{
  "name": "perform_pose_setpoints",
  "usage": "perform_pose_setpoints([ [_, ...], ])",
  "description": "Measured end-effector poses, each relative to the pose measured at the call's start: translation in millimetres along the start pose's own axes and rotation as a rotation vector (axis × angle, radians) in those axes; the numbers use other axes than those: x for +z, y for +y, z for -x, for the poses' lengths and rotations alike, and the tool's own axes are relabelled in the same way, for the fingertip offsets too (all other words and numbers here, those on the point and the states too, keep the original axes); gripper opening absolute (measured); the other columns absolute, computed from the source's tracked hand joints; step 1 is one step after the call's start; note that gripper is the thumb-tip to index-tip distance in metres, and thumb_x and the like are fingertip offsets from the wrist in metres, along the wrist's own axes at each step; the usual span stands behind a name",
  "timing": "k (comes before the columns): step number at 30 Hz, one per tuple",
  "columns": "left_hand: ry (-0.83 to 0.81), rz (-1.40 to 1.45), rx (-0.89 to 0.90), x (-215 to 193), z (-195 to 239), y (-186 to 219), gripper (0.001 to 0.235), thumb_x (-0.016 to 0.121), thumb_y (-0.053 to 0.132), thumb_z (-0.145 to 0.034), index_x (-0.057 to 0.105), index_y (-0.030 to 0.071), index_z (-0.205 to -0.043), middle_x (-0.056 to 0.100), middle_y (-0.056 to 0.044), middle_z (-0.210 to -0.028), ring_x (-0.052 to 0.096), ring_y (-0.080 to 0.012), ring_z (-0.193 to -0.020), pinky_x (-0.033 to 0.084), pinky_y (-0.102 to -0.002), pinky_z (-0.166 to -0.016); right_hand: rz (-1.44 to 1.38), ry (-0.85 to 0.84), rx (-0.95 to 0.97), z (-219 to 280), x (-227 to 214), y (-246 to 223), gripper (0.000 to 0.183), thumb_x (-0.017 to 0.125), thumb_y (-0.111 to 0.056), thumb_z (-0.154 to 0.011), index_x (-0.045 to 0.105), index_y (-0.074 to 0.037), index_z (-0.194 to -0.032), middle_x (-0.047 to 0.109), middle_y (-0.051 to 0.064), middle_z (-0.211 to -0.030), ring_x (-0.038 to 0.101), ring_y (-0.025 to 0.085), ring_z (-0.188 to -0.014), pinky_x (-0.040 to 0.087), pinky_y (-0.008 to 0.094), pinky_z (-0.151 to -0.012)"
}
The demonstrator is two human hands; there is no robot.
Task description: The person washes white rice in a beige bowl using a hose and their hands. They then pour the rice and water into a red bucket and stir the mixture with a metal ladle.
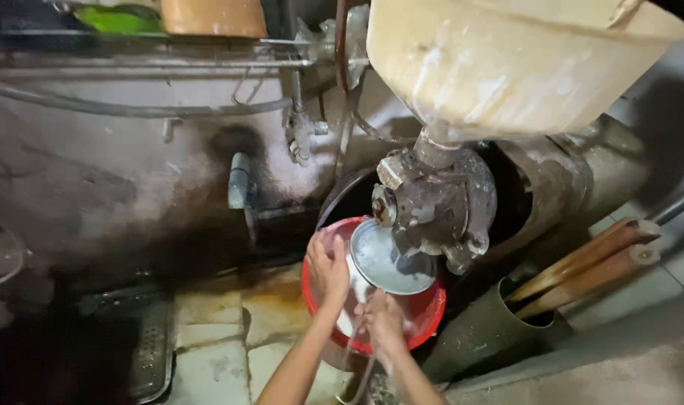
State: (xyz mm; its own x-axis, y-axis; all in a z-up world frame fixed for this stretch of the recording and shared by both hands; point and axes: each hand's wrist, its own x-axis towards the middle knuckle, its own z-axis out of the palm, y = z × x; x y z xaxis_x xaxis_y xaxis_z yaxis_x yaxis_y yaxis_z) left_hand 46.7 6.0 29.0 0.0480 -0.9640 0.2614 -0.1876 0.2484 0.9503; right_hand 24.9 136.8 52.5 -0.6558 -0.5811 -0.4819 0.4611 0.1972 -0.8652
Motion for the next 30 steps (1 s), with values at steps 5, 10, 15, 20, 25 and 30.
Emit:
perform_pose_setpoints([
  [5,-0.559,-0.395,0.025,-55.5,-24.8,-14.7,0.057,0.052,0.055,-0.086,0.059,0.019,-0.13,0.055,-0.012,-0.135,0.051,-0.0367,-0.123,0.041,-0.052,-0.101,-0.333,0.245,-0.206,-65.3,45.5,50.5,0.029,0.042,-0.022,-0.098,0.046,-0.005,-0.074,0.059,0.017,-0.058,0.047,0.022,-0.033,0.033,0.031,-0.028],
  [10,-0.953,-0.486,-0.194,-141.7,-27.7,26.4,0.071,0.059,0.063,-0.076,0.055,0.028,-0.138,0.06,-0.005,-0.132,0.056,-0.0239,-0.125,0.044,-0.038,-0.101,-0.438,0.297,-0.154,-64.3,74.2,44.2,0.024,0.036,-0.024,-0.107,0.039,-0.008,-0.091,0.057,0.018,-0.065,0.047,0.022,-0.041,0.034,0.03,-0.034],
  [15,-1.097,-0.79,-0.246,-169.2,0.8,13.2,0.081,0.079,0.054,-0.081,0.039,0.035,-0.149,0.031,-0.003,-0.159,0.044,-0.0263,-0.141,0.04,-0.044,-0.113,-0.493,0.289,-0.161,-89.4,86.7,66.6,0.023,0.034,-0.023,-0.109,0.038,-0.009,-0.092,0.055,0.013,-0.065,0.053,0.021,-0.043,0.038,0.027,-0.034],
  [20,-0.925,-0.751,-0.081,-149.5,14.2,-65.1,0.071,0.08,0.017,-0.078,0.044,0.023,-0.139,0.061,-0.011,-0.126,0.064,-0.0354,-0.113,0.052,-0.053,-0.086,-0.382,0.268,0.033,-113.7,61.9,85.7,0.028,0.045,-0.034,-0.105,0.053,-0.008,-0.113,0.068,0.015,-0.096,0.064,0.021,-0.071,0.048,0.03,-0.054],
  [25,-0.969,-0.867,0.059,-152.8,4.1,-70.4,0.075,0.083,0.03,-0.079,0.043,0.028,-0.142,0.05,-0.005,-0.141,0.056,-0.033,-0.121,0.053,-0.05,-0.093,-0.149,0.249,-0.122,-60.5,12.4,63.4,0.006,0.059,-0.021,-0.09,0.057,-0.016,-0.087,0.048,0.001,-0.071,0.042,0.013,-0.064,0.033,0.034,-0.062],
  [30,-0.957,-1.156,0.08,-148.5,39.3,-116.2,0.115,0.093,0.06,-0.067,0.018,0.042,-0.152,0.011,-0.004,-0.164,0.019,-0.0287,-0.15,0.022,-0.058,-0.117,-0.132,0.281,-0.453,-66.7,-75.6,165.6,0.046,0.071,-0.014,-0.086,0.056,0.002,-0.126,0.074,0.021,-0.118,0.076,0.029,-0.097,0.06,0.035,-0.081],
])
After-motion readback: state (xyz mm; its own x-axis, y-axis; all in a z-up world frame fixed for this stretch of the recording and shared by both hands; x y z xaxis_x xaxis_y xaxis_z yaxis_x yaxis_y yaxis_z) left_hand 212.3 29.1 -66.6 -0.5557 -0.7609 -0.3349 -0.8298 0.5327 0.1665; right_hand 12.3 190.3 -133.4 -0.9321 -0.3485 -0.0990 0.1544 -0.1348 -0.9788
